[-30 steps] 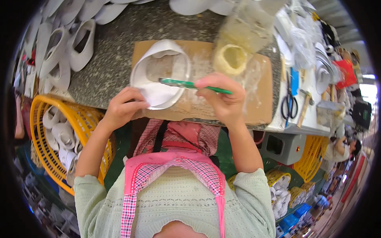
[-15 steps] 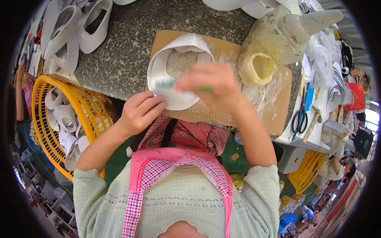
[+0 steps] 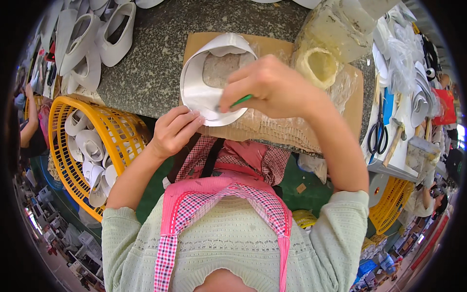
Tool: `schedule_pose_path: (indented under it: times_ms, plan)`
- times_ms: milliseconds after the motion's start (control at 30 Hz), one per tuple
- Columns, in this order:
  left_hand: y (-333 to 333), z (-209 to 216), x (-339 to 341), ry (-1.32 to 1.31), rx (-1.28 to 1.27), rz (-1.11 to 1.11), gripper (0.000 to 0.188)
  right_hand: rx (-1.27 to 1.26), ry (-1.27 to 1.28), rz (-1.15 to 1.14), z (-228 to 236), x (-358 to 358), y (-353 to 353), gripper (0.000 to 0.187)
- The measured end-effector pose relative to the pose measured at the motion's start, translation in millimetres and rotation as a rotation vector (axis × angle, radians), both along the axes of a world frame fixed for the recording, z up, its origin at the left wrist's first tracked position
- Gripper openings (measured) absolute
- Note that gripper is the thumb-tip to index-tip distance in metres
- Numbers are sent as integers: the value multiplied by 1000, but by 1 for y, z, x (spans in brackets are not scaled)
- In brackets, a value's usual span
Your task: The person applies glue to shoe uppers using a brush and places the shoe uppers into a basket.
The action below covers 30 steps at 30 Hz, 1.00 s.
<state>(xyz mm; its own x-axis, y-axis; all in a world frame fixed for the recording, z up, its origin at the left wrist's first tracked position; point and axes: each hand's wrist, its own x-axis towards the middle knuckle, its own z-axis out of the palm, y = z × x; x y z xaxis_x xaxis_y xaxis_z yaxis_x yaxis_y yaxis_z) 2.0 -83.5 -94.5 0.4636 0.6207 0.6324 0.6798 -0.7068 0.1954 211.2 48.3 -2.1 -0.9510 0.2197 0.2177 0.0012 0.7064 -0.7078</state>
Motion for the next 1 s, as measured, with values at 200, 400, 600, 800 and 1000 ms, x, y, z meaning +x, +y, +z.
schedule_pose_path:
  times_ms: [200, 400, 600, 800, 1000]
  plan:
    - [-2, 1, 8, -4, -6, 13, 29, -23, 131, -61, -10, -15, -5, 15]
    - [4, 2, 11, -7, -6, 33, 27, -104, 70, -68, 0, -3, 12, 13]
    - [14, 26, 6, 13, 47, 83, 21, -278, 148, -191, 10, 36, 11, 11]
    - [38, 52, 0, -506, -391, 140, 14, -849, 224, -728, -77, 73, -68, 15]
    - [86, 139, -30, -967, -538, 138, 12, -1047, 649, -757, -89, 69, -76, 20]
